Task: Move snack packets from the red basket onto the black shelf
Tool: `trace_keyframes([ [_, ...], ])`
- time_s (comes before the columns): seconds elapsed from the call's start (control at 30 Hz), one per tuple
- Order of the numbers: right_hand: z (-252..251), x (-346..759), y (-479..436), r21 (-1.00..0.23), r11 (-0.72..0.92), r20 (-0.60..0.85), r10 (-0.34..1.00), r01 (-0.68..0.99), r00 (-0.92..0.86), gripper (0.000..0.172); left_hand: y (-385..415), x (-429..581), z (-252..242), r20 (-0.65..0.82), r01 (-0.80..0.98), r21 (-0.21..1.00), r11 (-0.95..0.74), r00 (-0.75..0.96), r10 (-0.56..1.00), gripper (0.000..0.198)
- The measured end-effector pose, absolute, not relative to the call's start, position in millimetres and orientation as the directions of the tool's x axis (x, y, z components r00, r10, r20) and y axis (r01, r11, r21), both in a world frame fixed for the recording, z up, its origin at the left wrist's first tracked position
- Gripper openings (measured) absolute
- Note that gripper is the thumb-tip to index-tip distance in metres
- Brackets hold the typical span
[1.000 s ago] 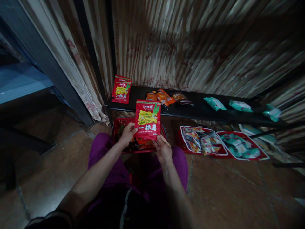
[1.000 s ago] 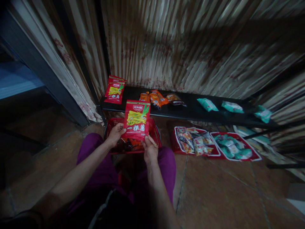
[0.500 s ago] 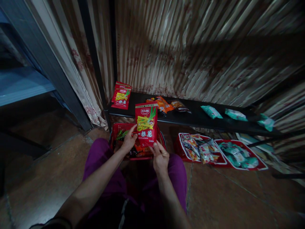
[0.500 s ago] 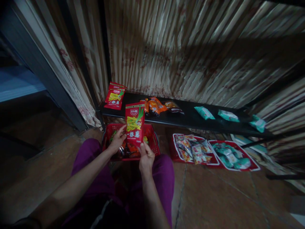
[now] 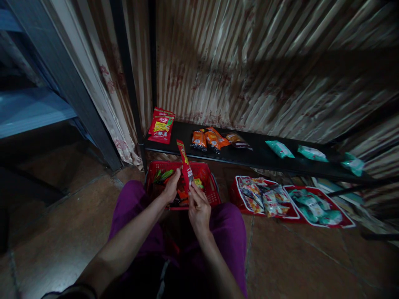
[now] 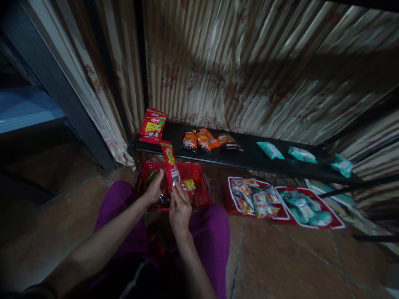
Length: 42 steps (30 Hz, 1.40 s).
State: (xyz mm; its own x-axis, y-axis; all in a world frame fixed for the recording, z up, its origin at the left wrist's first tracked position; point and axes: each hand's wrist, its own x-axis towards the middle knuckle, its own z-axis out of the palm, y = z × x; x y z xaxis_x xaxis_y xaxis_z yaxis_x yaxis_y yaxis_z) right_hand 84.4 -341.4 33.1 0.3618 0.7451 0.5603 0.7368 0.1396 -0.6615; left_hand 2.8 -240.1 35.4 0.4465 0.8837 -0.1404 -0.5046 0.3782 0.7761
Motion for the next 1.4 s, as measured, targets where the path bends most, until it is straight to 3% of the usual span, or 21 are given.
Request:
trace_keyframes([
  [0.13, 29.8, 74.1, -344.2, -0.416, 0.088, 0.623, 0.752, 0.905, 0.214, 0.033, -244.6, 0.1, 37.4, -0.099, -0.556, 0.719, 0.418, 0.512, 0.853, 0.055],
  [0.27, 29.5, 61.9, -347.2, -0.304, 0.005, 0.619, 0.761, 0.953, 0.194, 0.032, -245.9, -4.1, 40.6, -0.162, -0.549, 0.674, 0.494, 0.542, 0.824, 0.052],
  [0.4, 31.7, 53.2, -350.0, -0.334, 0.034, 0.575, 0.799, 0.942, 0.175, 0.034, -242.5, -8.3, 40.7, -0.251, -0.547, 0.615, 0.568, 0.547, 0.798, 0.045],
  [0.53, 36.7, 61.3, -348.2, -0.475, 0.171, 0.582, 0.796, 0.863, 0.163, 0.029, -237.4, -15.7, 37.0, -0.360, -0.497, 0.495, 0.713, 0.629, 0.689, 0.040],
  [0.67, 42.6, 94.0, -331.1, -0.740, 0.092, 0.513, 0.719, 0.666, 0.470, 0.027, -236.1, -24.3, 31.3, -0.404, -0.453, 0.446, 0.772, 0.668, 0.625, 0.040],
  [0.77, 48.8, 121.8, -309.1, -0.963, 0.027, 0.219, 0.651, 0.266, 0.727, 0.044, -238.7, -29.4, 27.7, -0.430, -0.416, 0.451, 0.789, 0.674, 0.601, 0.039],
  [0.87, 58.5, 138.9, -288.9, -0.979, 0.046, -0.103, 0.721, -0.196, 0.685, 0.049, -244.2, -32.4, 25.1, -0.430, -0.379, 0.472, 0.796, 0.689, 0.583, 0.037],
  [0.97, 69.4, 144.0, -276.5, -0.896, 0.032, -0.262, 0.766, -0.443, 0.587, 0.040, -250.6, -33.5, 22.0, -0.413, -0.339, 0.505, 0.794, 0.712, 0.567, 0.035],
  [1.13, 76.7, 142.1, -270.9, -0.831, 0.082, -0.341, 0.706, -0.550, 0.621, 0.032, -255.1, -34.1, 16.8, -0.411, -0.309, 0.549, 0.777, 0.709, 0.573, 0.032],
  [1.4, 72.5, 147.3, -273.7, -0.837, 0.123, -0.335, 0.654, -0.533, 0.678, 0.035, -248.2, -35.1, 28.2, -0.350, -0.304, 0.600, 0.740, 0.732, 0.584, 0.029],
])
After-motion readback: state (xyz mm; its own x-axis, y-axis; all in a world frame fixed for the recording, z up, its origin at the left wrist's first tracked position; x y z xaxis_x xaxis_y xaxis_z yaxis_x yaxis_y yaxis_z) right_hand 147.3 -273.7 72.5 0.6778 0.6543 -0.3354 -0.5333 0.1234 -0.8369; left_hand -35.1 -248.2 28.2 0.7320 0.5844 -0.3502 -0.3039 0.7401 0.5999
